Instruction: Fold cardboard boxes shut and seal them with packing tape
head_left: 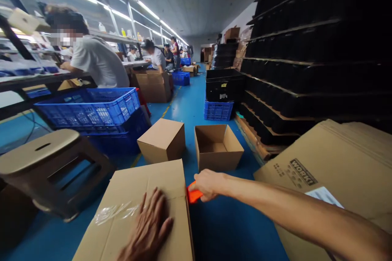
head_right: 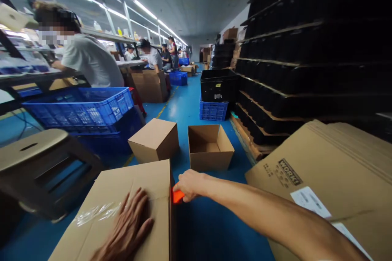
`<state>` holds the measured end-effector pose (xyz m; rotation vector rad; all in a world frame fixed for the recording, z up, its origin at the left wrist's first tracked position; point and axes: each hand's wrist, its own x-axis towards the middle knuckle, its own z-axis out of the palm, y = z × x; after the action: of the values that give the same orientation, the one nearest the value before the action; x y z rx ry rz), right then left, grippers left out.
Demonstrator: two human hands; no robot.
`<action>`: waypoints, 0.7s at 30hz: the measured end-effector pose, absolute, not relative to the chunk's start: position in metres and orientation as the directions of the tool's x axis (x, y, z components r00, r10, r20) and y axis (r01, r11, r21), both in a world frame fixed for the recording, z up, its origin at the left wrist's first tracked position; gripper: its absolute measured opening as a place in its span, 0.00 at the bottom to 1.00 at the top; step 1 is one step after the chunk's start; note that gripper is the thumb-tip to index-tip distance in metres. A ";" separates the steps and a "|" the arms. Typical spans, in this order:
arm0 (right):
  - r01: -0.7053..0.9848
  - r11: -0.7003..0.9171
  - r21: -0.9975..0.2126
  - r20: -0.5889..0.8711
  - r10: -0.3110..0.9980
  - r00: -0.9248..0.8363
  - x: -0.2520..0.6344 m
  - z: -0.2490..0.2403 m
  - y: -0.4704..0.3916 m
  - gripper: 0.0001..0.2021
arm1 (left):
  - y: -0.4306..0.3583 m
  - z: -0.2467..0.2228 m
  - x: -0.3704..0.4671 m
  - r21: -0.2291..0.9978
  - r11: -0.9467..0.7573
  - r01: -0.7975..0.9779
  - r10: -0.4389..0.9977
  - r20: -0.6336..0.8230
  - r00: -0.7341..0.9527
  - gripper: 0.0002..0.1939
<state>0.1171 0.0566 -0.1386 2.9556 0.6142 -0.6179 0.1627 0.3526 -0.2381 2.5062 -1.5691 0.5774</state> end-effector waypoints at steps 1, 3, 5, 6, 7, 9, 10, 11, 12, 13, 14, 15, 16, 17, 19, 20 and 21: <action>0.395 -0.918 -0.024 -0.410 0.369 0.834 0.121 -0.137 0.058 0.18 | 0.339 -0.234 0.159 -0.082 -0.377 -0.923 -0.882 0.336 0.330 0.45; 0.388 -0.921 -0.032 -0.431 0.363 0.826 0.128 -0.140 0.065 0.16 | 0.313 -0.227 0.151 -0.022 -0.275 -0.961 -0.933 0.248 0.261 0.39; 0.365 -0.929 -0.054 -0.460 0.348 0.817 0.130 -0.152 0.078 0.11 | 0.297 -0.226 0.146 0.031 -0.272 -0.962 -0.934 0.231 0.272 0.36; 0.346 -0.935 -0.073 -0.489 0.336 0.805 0.127 -0.162 0.086 0.07 | 0.293 -0.227 0.145 0.041 -0.285 -0.958 -0.929 0.235 0.286 0.36; 0.321 -0.942 -0.098 -0.519 0.323 0.791 0.123 -0.173 0.094 0.03 | 0.292 -0.229 0.144 0.039 -0.296 -0.954 -0.924 0.241 0.296 0.36; 0.234 -0.958 -0.167 -0.587 0.288 0.757 0.109 -0.196 0.106 0.18 | 0.293 -0.233 0.144 0.016 -0.300 -0.954 -0.920 0.261 0.293 0.37; 0.168 -0.965 -0.202 -0.577 0.256 0.776 0.101 -0.208 0.106 0.20 | 0.295 -0.235 0.145 0.007 -0.303 -0.953 -0.917 0.270 0.294 0.38; 0.081 -0.970 -0.229 -0.556 0.198 0.807 0.093 -0.217 0.103 0.17 | 0.297 -0.237 0.145 0.008 -0.306 -0.952 -0.917 0.268 0.296 0.39; -0.023 -0.967 -0.254 -0.512 0.114 0.851 0.086 -0.225 0.096 0.11 | 0.298 -0.239 0.146 0.019 -0.317 -0.948 -0.914 0.260 0.311 0.39; -0.131 -0.946 -0.296 -0.450 0.017 0.893 0.080 -0.231 0.086 0.07 | 0.298 -0.241 0.145 0.041 -0.347 -0.937 -0.902 0.258 0.345 0.39; -0.236 -0.904 -0.356 -0.374 -0.094 0.923 0.077 -0.236 0.075 0.12 | 0.298 -0.243 0.144 0.069 -0.395 -0.916 -0.878 0.265 0.398 0.39; -0.327 -0.838 -0.438 -0.291 -0.212 0.933 0.075 -0.239 0.066 0.19 | 0.297 -0.246 0.143 0.097 -0.450 -0.888 -0.844 0.277 0.459 0.40; -0.394 -0.748 -0.534 -0.214 -0.331 0.919 0.076 -0.241 0.061 0.25 | 0.295 -0.249 0.142 0.118 -0.500 -0.858 -0.809 0.291 0.511 0.40; -0.429 -0.643 -0.634 -0.147 -0.445 0.883 0.078 -0.245 0.061 0.28 | 0.294 -0.252 0.141 0.128 -0.538 -0.833 -0.779 0.301 0.549 0.42; -0.423 -0.415 -0.806 -0.076 -0.635 0.768 0.084 -0.256 0.074 0.29 | 0.291 -0.259 0.140 0.117 -0.564 -0.818 -0.765 0.299 0.570 0.44; -0.394 -0.309 -0.866 -0.069 -0.706 0.705 0.087 -0.264 0.086 0.30 | 0.290 -0.261 0.141 0.105 -0.562 -0.820 -0.771 0.291 0.566 0.44; -0.364 -0.209 -0.908 -0.083 -0.761 0.644 0.088 -0.273 0.100 0.31 | 0.290 -0.263 0.141 0.094 -0.562 -0.821 -0.774 0.289 0.563 0.44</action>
<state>0.0883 0.0997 -0.2729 3.6648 -1.8209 0.9564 0.1414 0.2898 -0.2632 2.5787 -1.3367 0.3168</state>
